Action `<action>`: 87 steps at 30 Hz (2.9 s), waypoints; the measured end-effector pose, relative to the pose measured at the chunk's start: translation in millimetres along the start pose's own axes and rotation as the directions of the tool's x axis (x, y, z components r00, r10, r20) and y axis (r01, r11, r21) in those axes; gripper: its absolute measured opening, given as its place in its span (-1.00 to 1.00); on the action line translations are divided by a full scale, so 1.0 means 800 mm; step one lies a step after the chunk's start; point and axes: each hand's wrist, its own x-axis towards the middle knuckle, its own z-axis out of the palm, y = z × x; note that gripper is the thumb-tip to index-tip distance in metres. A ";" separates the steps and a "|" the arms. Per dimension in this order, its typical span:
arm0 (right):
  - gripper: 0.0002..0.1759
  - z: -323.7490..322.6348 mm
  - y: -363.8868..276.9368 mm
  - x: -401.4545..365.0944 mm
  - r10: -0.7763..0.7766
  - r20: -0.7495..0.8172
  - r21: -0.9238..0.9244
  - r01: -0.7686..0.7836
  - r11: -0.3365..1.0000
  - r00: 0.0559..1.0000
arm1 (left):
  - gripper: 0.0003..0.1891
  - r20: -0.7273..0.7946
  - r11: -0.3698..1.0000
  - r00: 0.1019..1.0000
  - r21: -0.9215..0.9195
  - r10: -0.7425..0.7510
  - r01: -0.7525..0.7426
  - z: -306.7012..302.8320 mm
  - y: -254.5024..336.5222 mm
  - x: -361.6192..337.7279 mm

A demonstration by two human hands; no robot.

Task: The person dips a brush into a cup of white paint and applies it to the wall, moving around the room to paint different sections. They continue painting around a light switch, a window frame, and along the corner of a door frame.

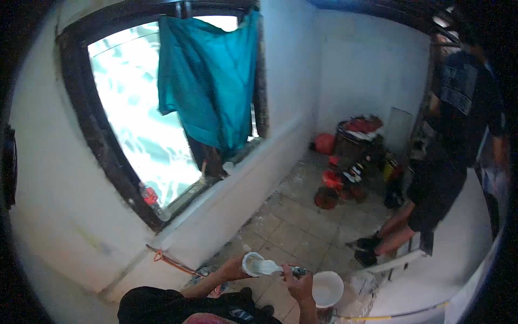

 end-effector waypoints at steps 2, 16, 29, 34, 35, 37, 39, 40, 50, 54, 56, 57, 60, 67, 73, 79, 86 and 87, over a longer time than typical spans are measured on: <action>-0.73 0.004 0.000 0.009 -0.010 0.043 0.001 0.010 1.000 0.999 | -0.13 -0.041 0.997 0.997 0.018 -0.069 0.070 -0.005 0.002 -0.003; -0.70 0.133 -0.022 0.147 -0.093 0.305 0.240 0.018 0.971 0.948 | -0.01 -0.583 0.948 0.748 -0.164 -0.317 0.274 -0.071 -0.066 -0.095; -0.69 0.496 -0.375 0.348 -0.607 0.366 0.799 0.096 0.594 0.705 | -0.01 -0.864 0.873 0.384 -0.119 -0.326 0.473 -0.192 -0.157 -0.212; -0.70 0.606 -0.589 0.405 -0.777 0.278 0.922 0.070 0.380 0.564 | -0.01 -0.868 0.898 0.355 -0.199 -0.348 0.393 -0.212 -0.205 -0.220; -0.69 0.625 -0.630 0.411 -0.793 0.233 0.943 0.068 0.326 0.563 | -0.01 -0.891 0.908 0.380 -0.078 -0.249 0.412 -0.212 -0.241 -0.217; -0.68 0.661 -0.705 0.423 -0.821 0.162 0.970 0.064 0.234 0.547 | -0.01 -0.902 0.919 0.377 -0.054 -0.213 0.391 -0.210 -0.277 -0.216; -0.71 0.694 -0.777 0.438 -0.850 0.106 0.987 0.053 0.155 0.517 | -0.01 -0.889 0.922 0.334 -0.199 -0.312 0.332 -0.227 -0.250 -0.215; -0.73 0.711 -0.808 0.446 -0.861 0.077 0.993 0.042 0.113 0.504 | -0.02 -0.889 0.919 0.318 -0.225 -0.330 0.325 -0.235 -0.245 -0.215; -0.59 0.788 -1.026 0.377 -0.854 -0.044 0.988 0.148 0.039 0.519 | -0.03 -0.886 0.880 0.179 -0.365 -0.428 0.303 -0.295 -0.229 -0.222; -0.75 0.846 -1.086 0.376 -0.892 -0.069 0.998 0.022 -0.066 0.446 | -0.03 -0.886 0.866 0.117 -0.398 -0.448 0.303 -0.315 -0.233 -0.213; -0.73 0.844 -1.098 0.374 -0.895 -0.134 0.892 0.445 0.077 0.425 | -0.04 -0.885 0.860 0.089 -0.413 -0.456 0.301 -0.326 -0.237 -0.205; -0.73 0.852 -1.110 0.395 -0.896 -0.130 0.896 0.437 0.077 0.424 | -0.04 -0.884 0.856 0.077 -0.421 -0.461 0.300 -0.330 -0.238 -0.200; -0.62 0.840 -1.136 0.466 -0.769 -0.636 0.317 0.932 -0.174 0.072 | -0.04 -0.879 0.849 0.051 -0.441 -0.474 0.290 -0.338 -0.245 -0.184; -0.53 0.772 -1.133 0.477 -0.664 -0.747 0.180 0.968 -0.175 0.018 | -0.05 -0.872 0.845 0.045 -0.458 -0.487 0.274 -0.354 -0.254 -0.162; -0.53 0.834 -1.140 0.405 -0.802 -0.597 0.379 0.874 -0.303 -0.020 | -0.06 -0.870 0.846 0.054 -0.461 -0.491 0.266 -0.364 -0.256 -0.156; -0.54 0.782 -1.191 0.543 -0.791 -0.605 -0.093 0.995 -0.044 -0.092 | -0.06 -0.863 0.842 0.063 -0.470 -0.501 0.265 -0.371 -0.259 -0.166; -0.56 0.747 -1.152 0.556 -0.741 -0.603 -0.266 0.950 -0.164 -0.297 | -0.07 -0.858 0.841 0.078 -0.473 -0.507 0.263 -0.362 -0.260 -0.181; -0.55 0.773 -1.174 0.543 -0.733 -0.593 -0.248 0.942 -0.227 -0.333 | -0.07 -0.857 0.841 0.080 -0.474 -0.508 0.262 -0.362 -0.259 -0.182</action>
